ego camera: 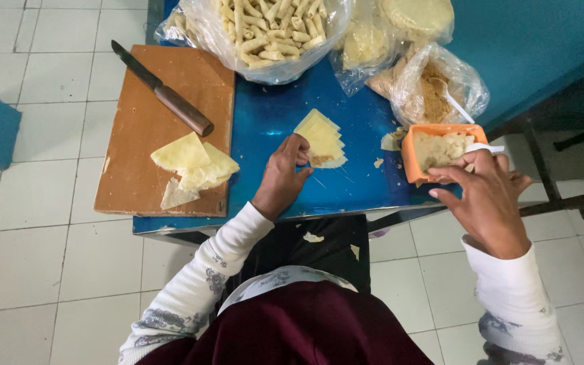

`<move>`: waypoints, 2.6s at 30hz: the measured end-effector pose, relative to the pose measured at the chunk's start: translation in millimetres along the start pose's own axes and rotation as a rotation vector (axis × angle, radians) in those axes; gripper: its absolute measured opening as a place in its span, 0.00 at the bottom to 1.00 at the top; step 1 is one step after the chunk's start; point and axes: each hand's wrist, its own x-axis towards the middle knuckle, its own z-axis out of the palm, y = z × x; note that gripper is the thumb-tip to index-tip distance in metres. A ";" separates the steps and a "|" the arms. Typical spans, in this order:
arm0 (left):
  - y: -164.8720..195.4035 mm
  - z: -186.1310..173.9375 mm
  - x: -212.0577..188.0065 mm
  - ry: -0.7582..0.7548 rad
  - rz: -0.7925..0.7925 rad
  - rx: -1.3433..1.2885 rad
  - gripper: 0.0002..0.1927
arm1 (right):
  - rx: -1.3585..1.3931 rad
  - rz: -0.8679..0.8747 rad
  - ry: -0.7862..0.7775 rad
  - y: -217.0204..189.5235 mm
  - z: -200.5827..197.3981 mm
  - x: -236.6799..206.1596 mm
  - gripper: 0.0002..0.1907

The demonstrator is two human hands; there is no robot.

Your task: The person sits at a blue table assembling layered triangular wafer snacks. They spoon a light filling from an orange container onto triangular pastry pieces, fold or press pieces together by hand, and stack the finished triangles in a pile on the table, repeating the cycle.

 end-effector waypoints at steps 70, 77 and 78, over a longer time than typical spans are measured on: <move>7.6 1.6 -2.7 -0.012 0.103 0.172 0.25 | 0.616 -0.123 0.148 -108.5 83.5 59.8 0.07; 10.4 0.2 -4.7 -0.023 0.148 0.232 0.26 | 0.516 -0.173 0.213 -111.8 82.2 59.9 0.07; 11.1 -0.6 -4.7 -0.025 0.162 0.247 0.26 | 0.502 -0.181 0.226 -113.1 81.5 60.4 0.07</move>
